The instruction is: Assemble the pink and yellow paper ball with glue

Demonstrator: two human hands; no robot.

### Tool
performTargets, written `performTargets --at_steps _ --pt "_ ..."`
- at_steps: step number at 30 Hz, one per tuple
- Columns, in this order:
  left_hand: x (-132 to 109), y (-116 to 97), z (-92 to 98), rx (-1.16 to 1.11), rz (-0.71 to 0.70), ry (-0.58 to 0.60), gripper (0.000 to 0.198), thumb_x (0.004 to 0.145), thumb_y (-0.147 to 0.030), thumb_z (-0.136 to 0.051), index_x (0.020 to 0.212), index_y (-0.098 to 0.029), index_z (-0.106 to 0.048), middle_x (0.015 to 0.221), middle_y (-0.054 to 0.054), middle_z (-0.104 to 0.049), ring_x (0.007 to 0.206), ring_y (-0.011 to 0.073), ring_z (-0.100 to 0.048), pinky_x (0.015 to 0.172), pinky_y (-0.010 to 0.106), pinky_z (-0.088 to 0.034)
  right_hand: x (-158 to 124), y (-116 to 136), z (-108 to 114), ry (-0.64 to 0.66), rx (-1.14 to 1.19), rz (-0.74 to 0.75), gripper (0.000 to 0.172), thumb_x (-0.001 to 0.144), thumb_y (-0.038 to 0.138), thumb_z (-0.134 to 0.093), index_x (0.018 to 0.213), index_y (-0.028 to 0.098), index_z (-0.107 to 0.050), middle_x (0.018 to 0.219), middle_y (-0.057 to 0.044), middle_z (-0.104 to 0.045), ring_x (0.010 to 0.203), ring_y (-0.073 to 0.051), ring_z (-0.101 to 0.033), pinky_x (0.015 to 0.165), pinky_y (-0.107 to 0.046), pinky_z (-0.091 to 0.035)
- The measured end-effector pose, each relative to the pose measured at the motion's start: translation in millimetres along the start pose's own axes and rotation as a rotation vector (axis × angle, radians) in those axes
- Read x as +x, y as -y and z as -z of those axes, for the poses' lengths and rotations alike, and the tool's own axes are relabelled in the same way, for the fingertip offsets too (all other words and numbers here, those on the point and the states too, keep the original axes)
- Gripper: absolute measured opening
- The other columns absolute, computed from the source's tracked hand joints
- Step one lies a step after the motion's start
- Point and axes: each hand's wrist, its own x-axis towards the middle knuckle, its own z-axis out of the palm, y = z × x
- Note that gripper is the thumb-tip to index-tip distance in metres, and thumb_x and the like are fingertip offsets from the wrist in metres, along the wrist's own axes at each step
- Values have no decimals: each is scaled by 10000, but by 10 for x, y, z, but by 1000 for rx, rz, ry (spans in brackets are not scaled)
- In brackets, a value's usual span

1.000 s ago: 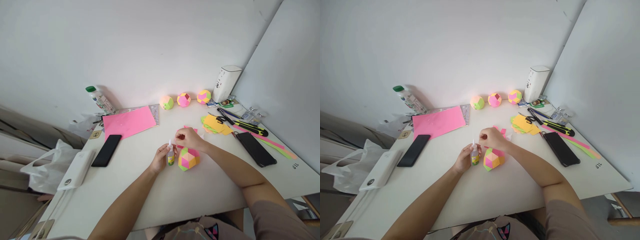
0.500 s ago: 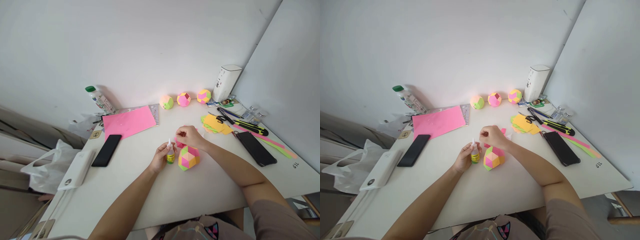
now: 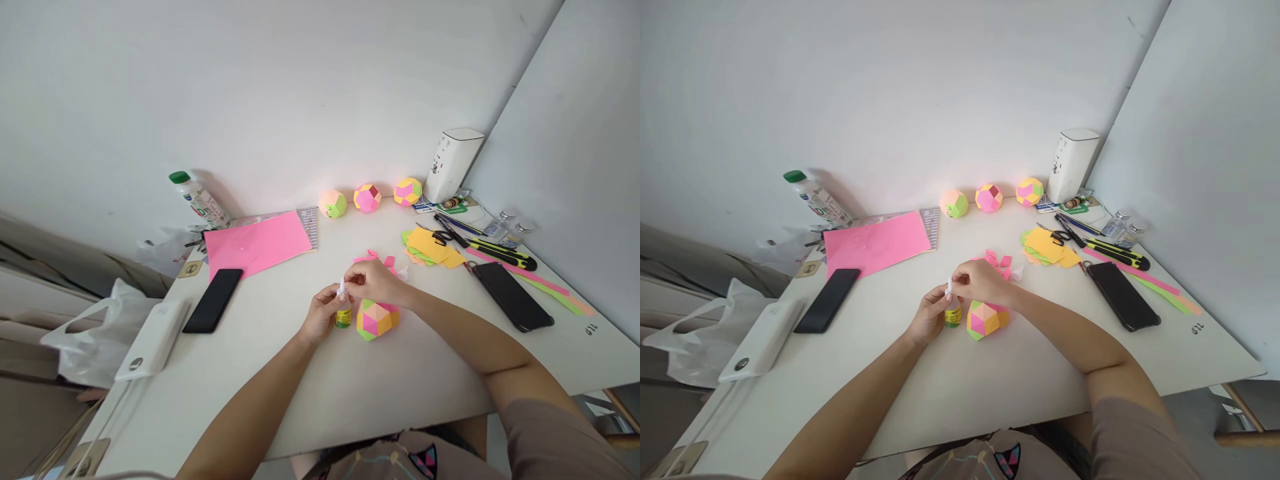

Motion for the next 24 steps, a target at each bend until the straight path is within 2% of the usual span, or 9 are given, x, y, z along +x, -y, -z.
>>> performTargets --at_steps 8,13,18,21,24 --pt "-6 -29 -17 19 -8 9 199 684 -316 -767 827 -186 -720 734 29 -637 708 136 -549 667 287 -407 7 13 -37 -84 -83 28 62 675 124 -577 630 144 -615 633 -6 -622 575 -95 -535 510 -193 -371" --pt "-11 -51 -22 19 -2 -9 247 699 -358 -748 870 -183 -717 735 44 -631 724 159 -550 648 297 -400 46 -33 28 -159 -110 40 109 640 74 -545 565 149 -569 577 18 -568 548 -85 -491 521 -199 -365" --pt "7 -24 5 -1 0 -13 278 701 -372 -746 902 -182 -715 744 50 -645 748 168 -570 690 313 -418 44 -34 96 -27 -55 34 84 691 116 -542 652 149 -609 664 2 -610 588 -91 -533 535 -198 -392" --pt "8 -23 3 -3 3 -10 240 697 -360 -751 852 -179 -720 750 48 -654 767 172 -587 724 322 -429 21 -17 67 27 -60 47 69 711 159 -577 720 151 -644 725 -17 -635 621 -100 -550 532 -200 -389" --pt "3 -35 -15 -11 11 -9 234 675 -352 -769 832 -185 -721 768 46 -665 772 181 -602 743 337 -441 10 -17 15 58 -87 46 75 718 154 -576 706 149 -650 704 -20 -642 616 -100 -549 512 -194 -368"
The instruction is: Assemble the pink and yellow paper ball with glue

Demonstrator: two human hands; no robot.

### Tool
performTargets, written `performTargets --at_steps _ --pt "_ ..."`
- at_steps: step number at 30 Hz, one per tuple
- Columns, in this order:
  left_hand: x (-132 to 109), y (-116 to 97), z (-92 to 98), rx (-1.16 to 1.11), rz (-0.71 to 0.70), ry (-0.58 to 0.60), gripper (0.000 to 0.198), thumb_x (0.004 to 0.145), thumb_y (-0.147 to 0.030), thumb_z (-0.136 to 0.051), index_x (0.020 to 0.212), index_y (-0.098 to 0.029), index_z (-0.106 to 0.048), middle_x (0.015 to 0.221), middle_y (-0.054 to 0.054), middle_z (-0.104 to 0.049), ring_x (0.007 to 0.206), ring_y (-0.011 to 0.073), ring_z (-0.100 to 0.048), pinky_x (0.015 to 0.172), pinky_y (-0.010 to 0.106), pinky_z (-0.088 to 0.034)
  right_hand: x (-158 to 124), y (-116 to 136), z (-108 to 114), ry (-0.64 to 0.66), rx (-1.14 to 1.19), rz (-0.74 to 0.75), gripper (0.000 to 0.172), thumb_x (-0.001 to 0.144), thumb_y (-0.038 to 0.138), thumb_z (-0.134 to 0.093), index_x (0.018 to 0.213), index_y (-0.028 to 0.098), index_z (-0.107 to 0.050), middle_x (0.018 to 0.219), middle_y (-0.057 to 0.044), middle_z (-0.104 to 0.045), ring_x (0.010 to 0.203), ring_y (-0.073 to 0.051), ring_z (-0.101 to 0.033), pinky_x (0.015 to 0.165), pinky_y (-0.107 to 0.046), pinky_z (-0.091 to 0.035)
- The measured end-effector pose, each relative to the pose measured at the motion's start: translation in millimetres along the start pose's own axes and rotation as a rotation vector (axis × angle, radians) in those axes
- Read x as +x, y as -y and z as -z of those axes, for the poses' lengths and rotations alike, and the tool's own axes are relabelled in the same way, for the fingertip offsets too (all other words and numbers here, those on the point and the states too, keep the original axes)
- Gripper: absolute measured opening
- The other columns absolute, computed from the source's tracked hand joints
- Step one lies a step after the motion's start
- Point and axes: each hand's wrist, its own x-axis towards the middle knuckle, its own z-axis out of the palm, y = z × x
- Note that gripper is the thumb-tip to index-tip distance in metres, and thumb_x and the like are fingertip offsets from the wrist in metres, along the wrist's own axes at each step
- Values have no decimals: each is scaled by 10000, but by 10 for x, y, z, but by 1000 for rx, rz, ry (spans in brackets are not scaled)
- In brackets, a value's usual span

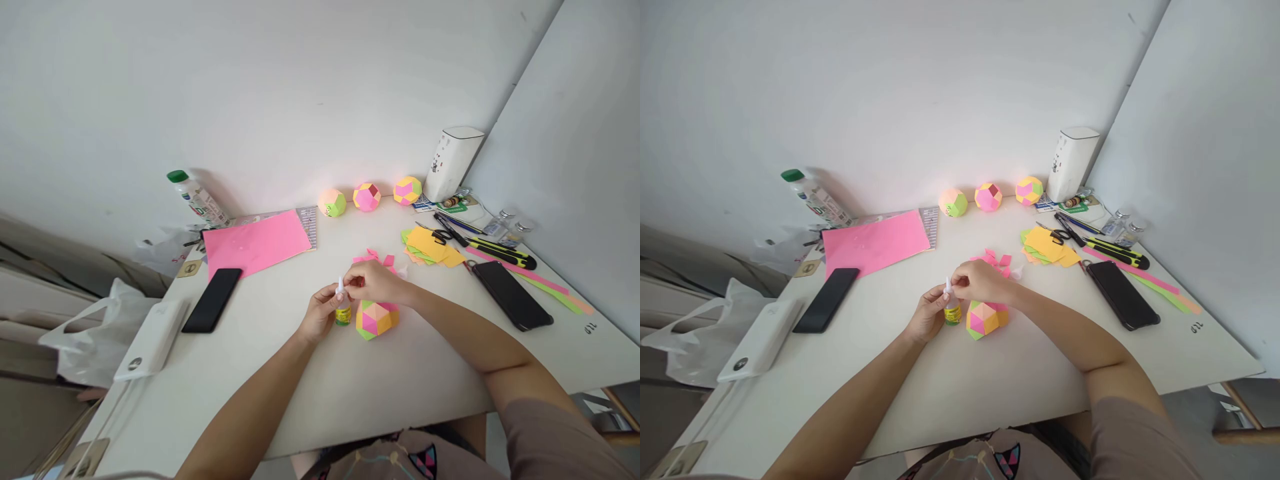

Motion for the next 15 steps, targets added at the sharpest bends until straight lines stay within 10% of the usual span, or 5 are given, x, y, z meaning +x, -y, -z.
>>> performTargets --at_steps 15 --pt "10 3 -5 -71 10 -69 276 659 -362 -781 871 -196 -721 841 45 -673 827 182 -601 772 345 -441 -20 33 -23 49 -96 -114 66 676 166 -603 612 155 -609 588 17 -591 533 -85 -498 467 -192 -289"
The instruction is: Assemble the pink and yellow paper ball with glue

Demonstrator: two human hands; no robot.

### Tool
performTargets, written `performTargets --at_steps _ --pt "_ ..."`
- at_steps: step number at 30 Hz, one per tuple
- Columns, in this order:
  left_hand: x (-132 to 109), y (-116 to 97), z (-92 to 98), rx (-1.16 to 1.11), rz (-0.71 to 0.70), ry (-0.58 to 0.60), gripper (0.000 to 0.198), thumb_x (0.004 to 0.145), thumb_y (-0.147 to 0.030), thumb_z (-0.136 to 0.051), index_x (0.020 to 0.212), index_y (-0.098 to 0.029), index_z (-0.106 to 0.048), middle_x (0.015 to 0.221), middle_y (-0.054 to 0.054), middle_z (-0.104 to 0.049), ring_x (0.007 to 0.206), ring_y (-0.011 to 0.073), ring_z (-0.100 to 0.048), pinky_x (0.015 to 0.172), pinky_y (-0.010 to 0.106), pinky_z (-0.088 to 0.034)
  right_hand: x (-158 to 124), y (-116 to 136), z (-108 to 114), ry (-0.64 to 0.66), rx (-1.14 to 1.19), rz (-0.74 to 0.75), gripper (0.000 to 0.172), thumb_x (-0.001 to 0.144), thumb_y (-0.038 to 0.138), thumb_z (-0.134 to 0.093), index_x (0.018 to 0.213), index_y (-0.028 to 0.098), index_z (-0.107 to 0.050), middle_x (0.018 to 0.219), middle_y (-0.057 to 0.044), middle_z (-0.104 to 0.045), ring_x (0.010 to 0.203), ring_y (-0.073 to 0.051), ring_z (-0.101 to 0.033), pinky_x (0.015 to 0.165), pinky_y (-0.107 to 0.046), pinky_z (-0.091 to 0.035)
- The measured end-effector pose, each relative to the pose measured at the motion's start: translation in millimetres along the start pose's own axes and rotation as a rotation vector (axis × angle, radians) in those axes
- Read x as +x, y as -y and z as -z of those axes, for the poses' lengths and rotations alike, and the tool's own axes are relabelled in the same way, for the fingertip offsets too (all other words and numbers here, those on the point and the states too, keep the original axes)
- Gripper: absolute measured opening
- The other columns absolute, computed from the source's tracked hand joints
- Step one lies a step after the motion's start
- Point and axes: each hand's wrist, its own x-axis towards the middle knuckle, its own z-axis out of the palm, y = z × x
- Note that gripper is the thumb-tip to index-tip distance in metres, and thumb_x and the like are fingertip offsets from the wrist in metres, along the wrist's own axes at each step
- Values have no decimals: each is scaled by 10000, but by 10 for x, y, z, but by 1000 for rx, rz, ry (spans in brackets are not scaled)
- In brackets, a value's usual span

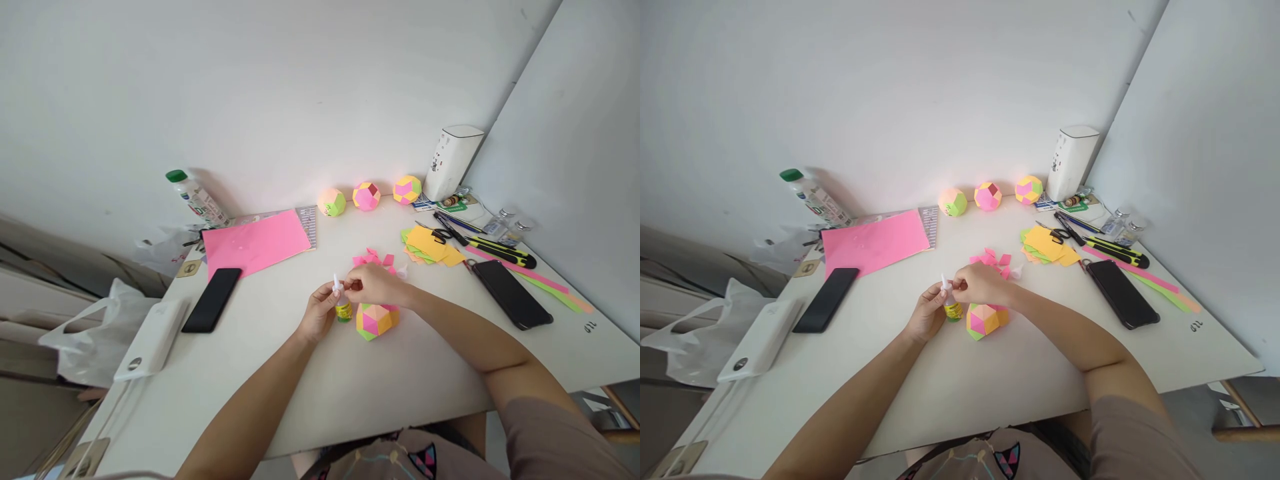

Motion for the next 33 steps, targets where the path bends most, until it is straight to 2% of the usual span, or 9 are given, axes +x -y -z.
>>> performTargets --at_steps 4,13,16,25,33 --pt "5 4 8 7 -3 -14 293 633 -360 -800 861 -198 -713 820 37 -667 801 170 -592 737 332 -435 2 37 -30 -34 -46 -16 130 670 122 -564 544 153 -557 528 31 -544 494 -72 -438 452 -198 -266" --pt "-18 -31 -19 63 8 42 252 634 -325 -798 797 -172 -683 713 31 -651 669 135 -551 616 280 -399 29 -35 76 -198 216 94 68 717 135 -559 730 151 -623 701 -6 -632 610 -96 -555 550 -198 -419" --pt "-17 -32 -21 70 9 43 262 622 -316 -803 803 -177 -675 709 27 -656 661 131 -551 611 274 -400 19 -29 98 -172 240 146 86 738 142 -569 769 147 -649 764 -22 -646 635 -99 -570 565 -203 -435" --pt "-25 -5 -15 91 27 67 278 581 -286 -823 790 -174 -679 710 19 -651 649 123 -563 615 269 -423 24 -34 126 -124 159 146 77 709 115 -561 674 143 -623 682 -9 -628 608 -100 -561 551 -201 -423" --pt "-25 -2 -2 98 39 77 252 596 -285 -813 783 -177 -682 703 13 -648 633 112 -557 588 251 -415 19 -16 118 -162 123 128 77 680 98 -552 631 149 -583 631 6 -601 561 -92 -521 510 -203 -391"
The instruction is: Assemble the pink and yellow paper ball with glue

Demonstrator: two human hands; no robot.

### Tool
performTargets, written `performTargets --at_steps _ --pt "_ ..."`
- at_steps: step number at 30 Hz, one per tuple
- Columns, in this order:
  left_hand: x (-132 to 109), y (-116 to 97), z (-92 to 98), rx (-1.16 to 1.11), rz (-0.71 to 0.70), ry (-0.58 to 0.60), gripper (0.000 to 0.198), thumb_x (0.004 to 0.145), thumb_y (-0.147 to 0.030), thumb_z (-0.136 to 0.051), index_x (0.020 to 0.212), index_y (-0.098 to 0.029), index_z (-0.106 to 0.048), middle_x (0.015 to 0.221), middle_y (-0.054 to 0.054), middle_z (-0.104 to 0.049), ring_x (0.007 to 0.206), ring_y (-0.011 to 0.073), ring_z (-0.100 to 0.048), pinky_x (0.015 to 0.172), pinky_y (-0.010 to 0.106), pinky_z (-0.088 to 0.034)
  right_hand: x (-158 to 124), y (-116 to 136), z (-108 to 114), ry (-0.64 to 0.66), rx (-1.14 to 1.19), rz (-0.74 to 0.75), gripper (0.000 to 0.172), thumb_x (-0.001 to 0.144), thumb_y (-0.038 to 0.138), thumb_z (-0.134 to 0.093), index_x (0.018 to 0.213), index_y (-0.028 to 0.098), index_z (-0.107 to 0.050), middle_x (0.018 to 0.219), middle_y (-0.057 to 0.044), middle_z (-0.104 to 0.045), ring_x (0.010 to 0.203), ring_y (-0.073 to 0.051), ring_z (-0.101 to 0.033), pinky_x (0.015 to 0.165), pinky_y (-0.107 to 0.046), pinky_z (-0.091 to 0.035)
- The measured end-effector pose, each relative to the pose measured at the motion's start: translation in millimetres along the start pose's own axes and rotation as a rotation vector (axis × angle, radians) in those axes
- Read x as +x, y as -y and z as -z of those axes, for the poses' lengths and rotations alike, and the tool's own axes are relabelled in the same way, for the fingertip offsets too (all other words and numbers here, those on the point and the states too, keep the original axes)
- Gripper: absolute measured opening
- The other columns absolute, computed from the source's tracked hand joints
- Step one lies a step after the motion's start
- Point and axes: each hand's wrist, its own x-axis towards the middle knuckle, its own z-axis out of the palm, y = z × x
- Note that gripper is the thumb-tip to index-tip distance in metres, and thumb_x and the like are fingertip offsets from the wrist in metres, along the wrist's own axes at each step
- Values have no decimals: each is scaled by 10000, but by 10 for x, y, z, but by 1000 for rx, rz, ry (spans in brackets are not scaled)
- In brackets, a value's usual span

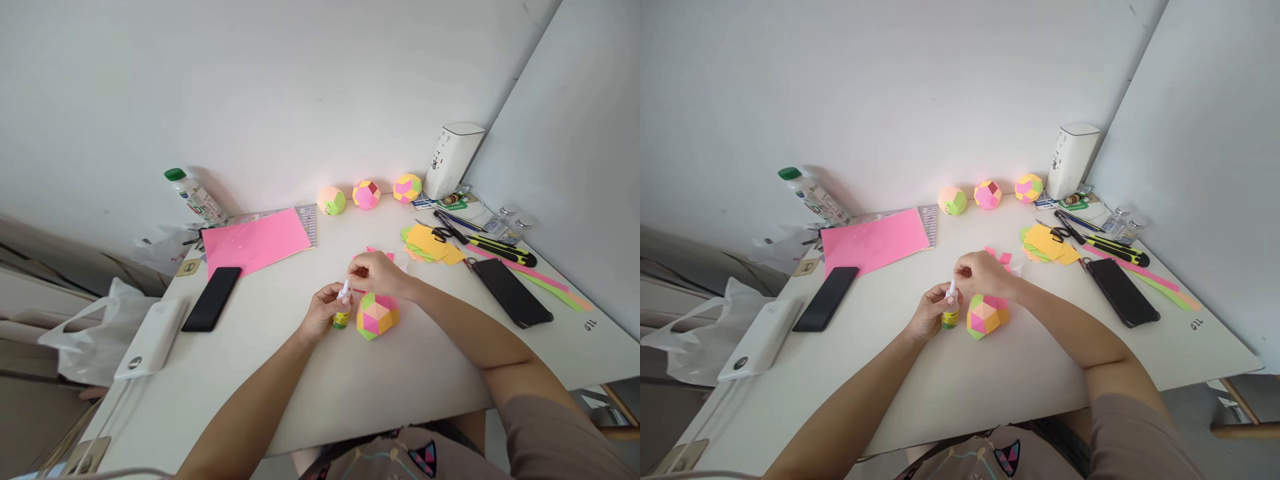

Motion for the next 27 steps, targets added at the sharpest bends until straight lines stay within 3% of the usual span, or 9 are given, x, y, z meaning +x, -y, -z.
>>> performTargets --at_steps 7,14,20,27 --pt "1 -7 -5 -2 5 0 257 593 -281 -810 786 -168 -684 690 16 -647 603 105 -543 565 244 -405 16 -12 63 -49 52 47 75 714 110 -556 673 143 -609 655 -1 -615 577 -91 -535 543 -201 -424" --pt "0 -5 -6 -4 17 1 263 587 -273 -811 792 -171 -681 679 8 -639 608 106 -548 578 246 -409 1 -26 74 79 -5 72 100 741 129 -565 730 146 -663 721 -21 -650 631 -108 -577 560 -207 -432" --pt "-1 -33 -19 -16 11 -8 243 619 -284 -780 786 -152 -663 681 24 -634 619 120 -556 580 253 -409 8 -33 51 14 -29 86 91 733 114 -553 697 148 -629 683 -9 -637 586 -93 -552 548 -207 -417" --pt "12 -34 -31 -42 -41 -54 248 733 -336 -688 642 -159 -540 543 -49 -473 444 53 -431 476 215 -302 10 -51 10 41 -26 64 69 735 117 -570 704 150 -621 695 -8 -621 611 -96 -546 560 -211 -414"
